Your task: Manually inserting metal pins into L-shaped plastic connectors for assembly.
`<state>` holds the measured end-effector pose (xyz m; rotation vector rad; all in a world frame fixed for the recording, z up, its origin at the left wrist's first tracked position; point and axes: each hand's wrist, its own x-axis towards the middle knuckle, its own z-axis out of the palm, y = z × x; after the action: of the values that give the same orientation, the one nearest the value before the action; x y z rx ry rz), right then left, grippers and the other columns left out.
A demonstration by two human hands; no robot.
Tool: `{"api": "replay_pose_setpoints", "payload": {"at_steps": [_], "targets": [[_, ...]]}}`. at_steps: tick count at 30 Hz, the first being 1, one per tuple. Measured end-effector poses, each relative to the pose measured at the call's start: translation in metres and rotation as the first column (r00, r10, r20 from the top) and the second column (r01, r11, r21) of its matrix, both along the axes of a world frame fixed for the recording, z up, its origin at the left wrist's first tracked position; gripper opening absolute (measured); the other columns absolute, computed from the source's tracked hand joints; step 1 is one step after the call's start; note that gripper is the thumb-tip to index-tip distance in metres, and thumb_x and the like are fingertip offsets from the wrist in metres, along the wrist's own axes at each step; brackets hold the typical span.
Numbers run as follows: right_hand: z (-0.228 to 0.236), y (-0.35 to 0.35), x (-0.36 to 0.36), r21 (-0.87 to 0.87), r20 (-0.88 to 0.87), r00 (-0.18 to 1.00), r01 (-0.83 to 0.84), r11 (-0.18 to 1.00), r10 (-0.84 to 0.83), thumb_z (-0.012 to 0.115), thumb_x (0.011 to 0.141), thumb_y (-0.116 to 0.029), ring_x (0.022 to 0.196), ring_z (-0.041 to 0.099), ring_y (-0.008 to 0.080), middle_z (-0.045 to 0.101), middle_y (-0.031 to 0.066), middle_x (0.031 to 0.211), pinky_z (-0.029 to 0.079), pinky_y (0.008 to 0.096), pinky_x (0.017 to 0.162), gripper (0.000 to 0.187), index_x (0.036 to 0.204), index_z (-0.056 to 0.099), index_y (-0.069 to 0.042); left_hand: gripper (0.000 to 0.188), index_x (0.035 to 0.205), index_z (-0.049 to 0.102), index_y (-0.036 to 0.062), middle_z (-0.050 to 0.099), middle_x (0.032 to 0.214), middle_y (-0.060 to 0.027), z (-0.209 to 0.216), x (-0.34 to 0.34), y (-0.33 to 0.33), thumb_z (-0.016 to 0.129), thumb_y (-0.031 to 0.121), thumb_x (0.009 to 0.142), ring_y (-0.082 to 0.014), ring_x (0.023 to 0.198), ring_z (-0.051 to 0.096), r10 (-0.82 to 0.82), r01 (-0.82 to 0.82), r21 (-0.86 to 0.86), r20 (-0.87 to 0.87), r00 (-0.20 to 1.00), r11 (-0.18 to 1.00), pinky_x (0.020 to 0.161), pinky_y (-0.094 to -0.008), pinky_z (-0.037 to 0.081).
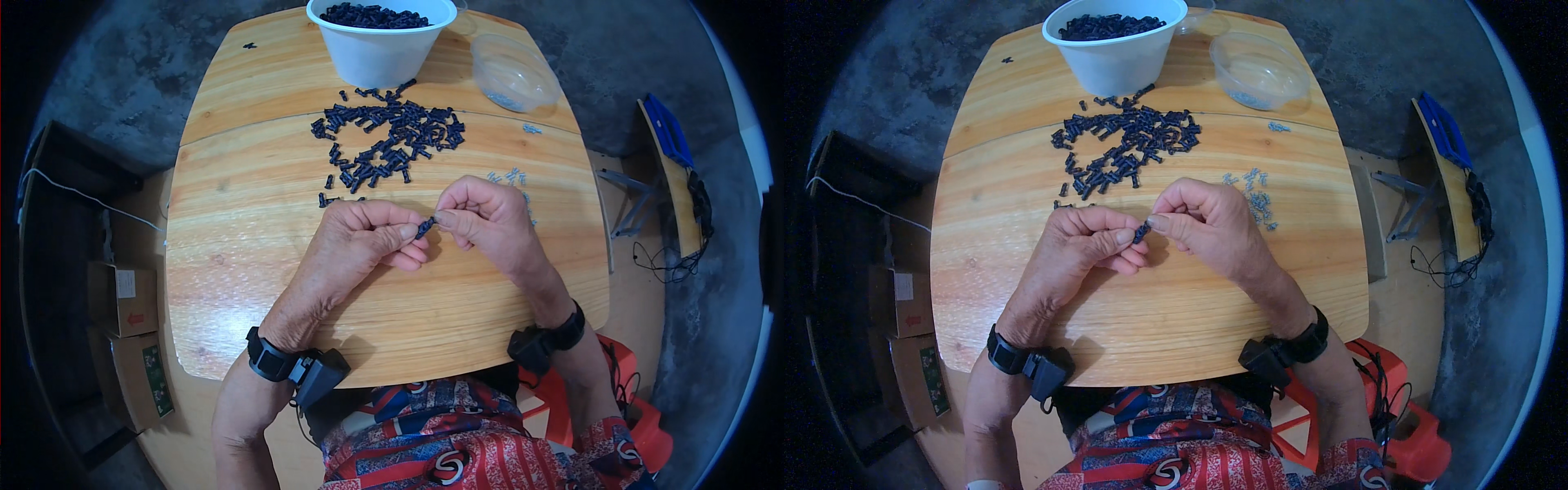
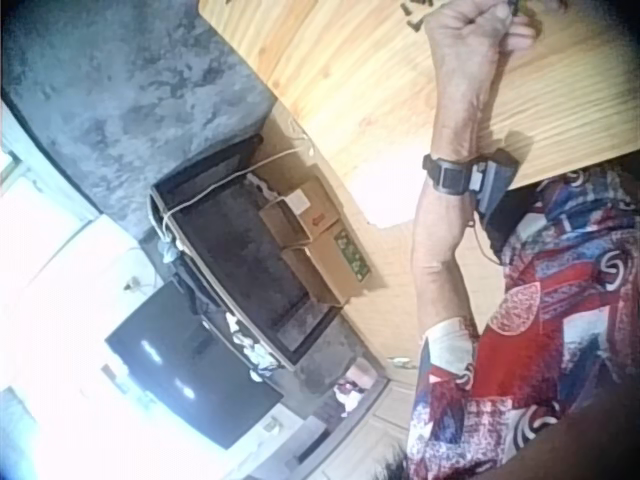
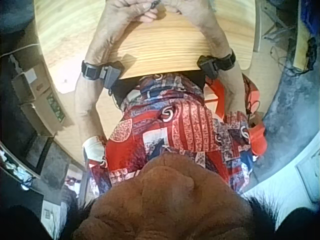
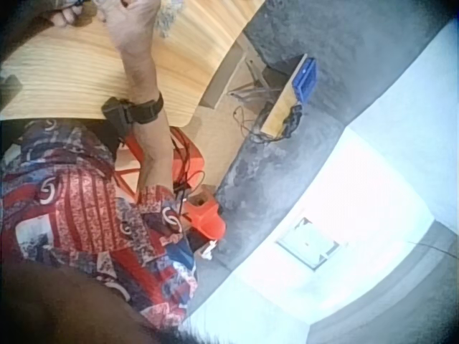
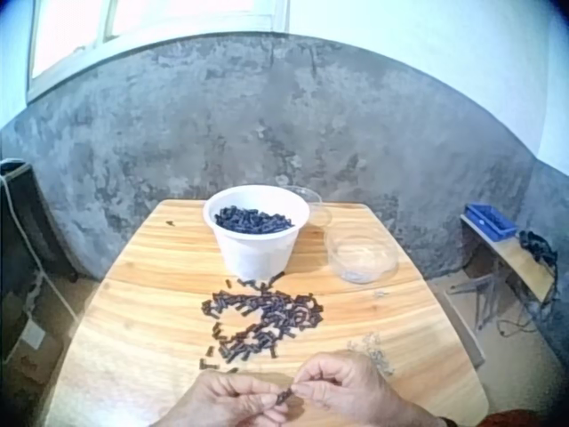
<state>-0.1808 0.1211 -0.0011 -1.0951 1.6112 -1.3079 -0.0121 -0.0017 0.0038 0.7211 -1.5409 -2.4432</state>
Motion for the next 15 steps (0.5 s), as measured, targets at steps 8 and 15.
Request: {"api": "replay_pose_setpoints", "payload": {"at_steps": [8, 15], "targets": [[0.0069, 0.0007, 0.0086, -0.017, -0.110, 0.993, 0.026, 1.000, -0.028, 0.066, 0.085, -0.006, 0.062, 0.055, 0.0041, 0.061, -0.0010, 0.069, 0.045, 0.0202, 0.056, 0.007, 0.089, 0.062, -0.001, 0.017, 0.101, 0.066, -0.0050, 0.070, 0.085, -0.0126, -0.0054, 0.0003, 0.0001, 0.062, 0.009, 0.091, -0.0157, 0.073, 0.069, 0.012, -0.012, 0.017, -0.043, 0.999, 1.000, 0.067, -0.0244, 0.058], [0.0010, 0.0009, 0.0083, -0.031, -0.211, 0.977, 0.030, 0.999, -0.036, 0.066, 0.085, -0.006, 0.065, 0.054, 0.0038, 0.061, -0.0004, 0.069, 0.044, 0.0207, 0.058, 0.007, 0.088, 0.062, -0.002, 0.018, 0.099, 0.066, -0.0049, 0.069, 0.084, -0.0118, -0.0060, -0.0008, 0.0002, 0.063, 0.010, 0.090, -0.0155, 0.074, 0.068, -0.003, 0.003, -0.003, -0.021, 1.000, 1.000, 0.067, -0.0246, 0.058]]}}
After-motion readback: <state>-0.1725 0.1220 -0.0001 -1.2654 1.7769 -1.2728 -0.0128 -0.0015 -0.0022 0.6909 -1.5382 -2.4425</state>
